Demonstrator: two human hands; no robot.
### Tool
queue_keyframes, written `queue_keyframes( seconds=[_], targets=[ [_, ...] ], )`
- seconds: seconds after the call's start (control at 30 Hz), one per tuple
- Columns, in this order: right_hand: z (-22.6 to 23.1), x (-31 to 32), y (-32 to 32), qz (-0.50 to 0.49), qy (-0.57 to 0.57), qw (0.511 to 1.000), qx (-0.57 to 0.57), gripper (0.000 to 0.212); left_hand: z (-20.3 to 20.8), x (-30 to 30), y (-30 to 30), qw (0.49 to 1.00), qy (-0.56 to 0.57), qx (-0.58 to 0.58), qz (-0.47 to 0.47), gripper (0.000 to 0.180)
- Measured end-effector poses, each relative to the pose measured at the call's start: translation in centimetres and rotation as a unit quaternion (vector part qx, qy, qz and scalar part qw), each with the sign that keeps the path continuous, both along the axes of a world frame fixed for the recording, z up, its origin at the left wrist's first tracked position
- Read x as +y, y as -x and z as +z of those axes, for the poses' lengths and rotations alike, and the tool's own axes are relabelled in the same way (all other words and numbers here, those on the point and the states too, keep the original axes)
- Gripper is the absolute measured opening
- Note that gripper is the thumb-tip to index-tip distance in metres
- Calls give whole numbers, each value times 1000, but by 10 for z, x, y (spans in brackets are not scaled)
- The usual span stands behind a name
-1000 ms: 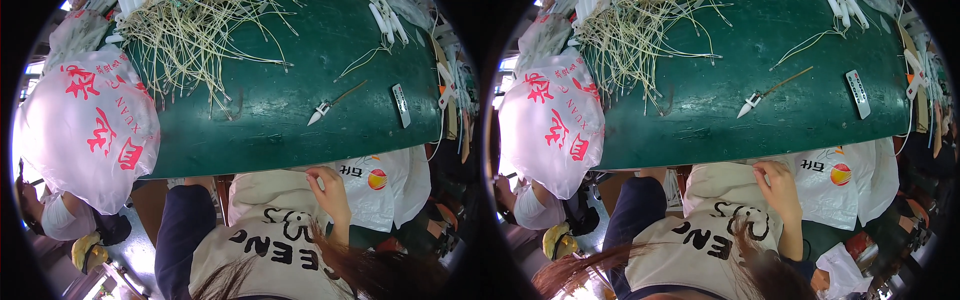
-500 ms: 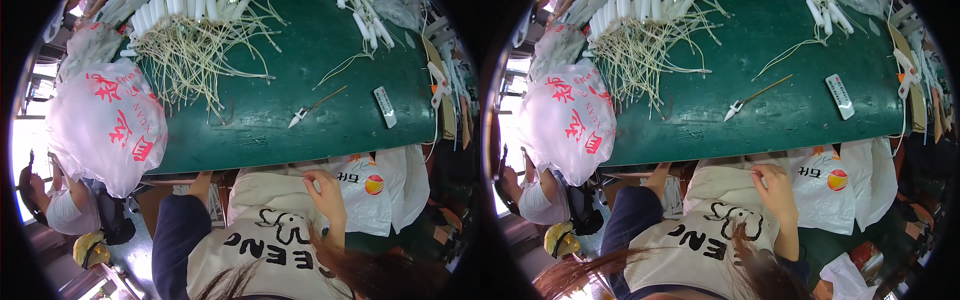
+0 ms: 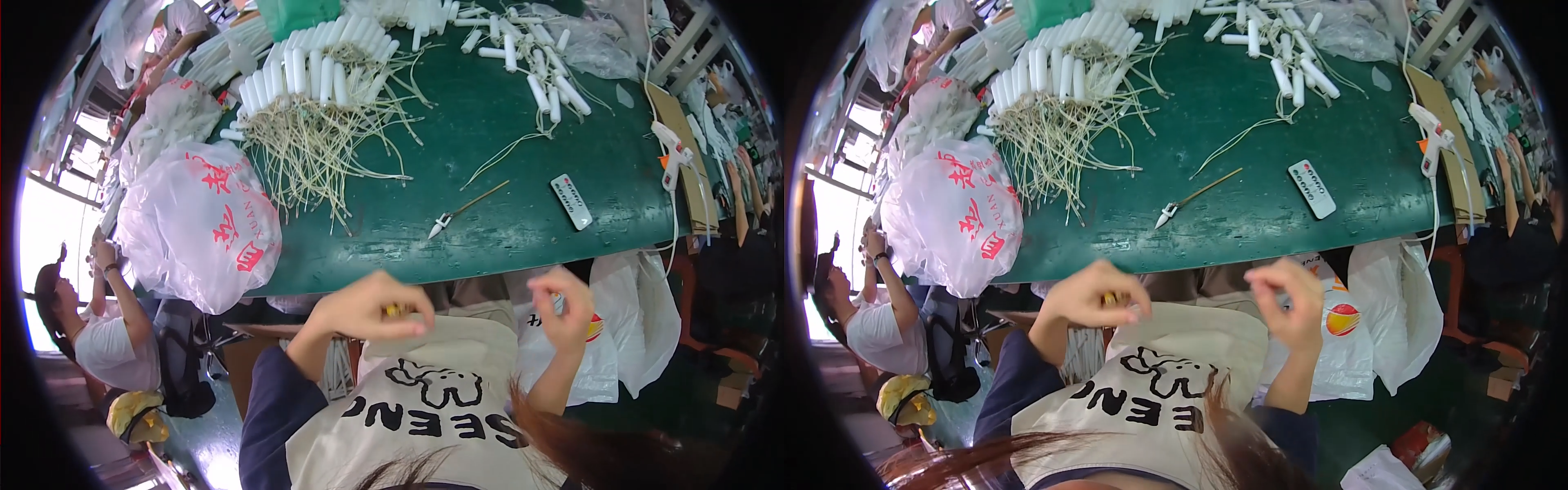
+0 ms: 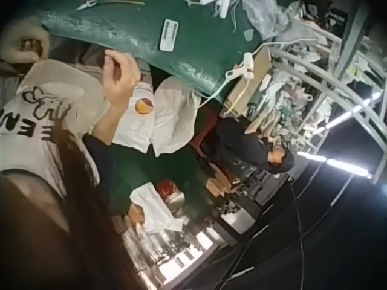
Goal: Inserting thin leads or wires into small white plastic cylindrical components at an assembly workbench.
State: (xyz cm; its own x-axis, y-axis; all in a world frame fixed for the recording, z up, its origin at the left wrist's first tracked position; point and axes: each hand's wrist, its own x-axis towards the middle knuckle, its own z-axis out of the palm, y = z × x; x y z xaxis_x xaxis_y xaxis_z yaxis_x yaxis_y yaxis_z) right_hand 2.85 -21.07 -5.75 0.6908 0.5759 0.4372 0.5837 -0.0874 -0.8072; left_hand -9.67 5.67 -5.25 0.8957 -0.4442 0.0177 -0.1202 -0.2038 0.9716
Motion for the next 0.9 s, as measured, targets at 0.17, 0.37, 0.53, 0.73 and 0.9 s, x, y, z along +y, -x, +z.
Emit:
queue_keyframes(
  seconds=[0.17,0.37,0.53,0.73,0.9],
  targets=[
    [14,20,-20,-86,7,996,-12,9,23,-24,-58,864,-321,-153,357,28],
    [7,24,-25,-56,4,998,31,7,-3,-21,-77,825,-403,-152,365,31],
    [3,14,-65,-283,95,939,-172,18,2,-16,-74,821,-409,-133,376,27],
    [-18,11,-89,-308,203,918,-149,27,16,-15,-84,824,-427,-132,349,35],
    [-25,13,-91,-313,195,919,-138,29,25,-22,-134,813,-458,-175,315,42]
  ],
)
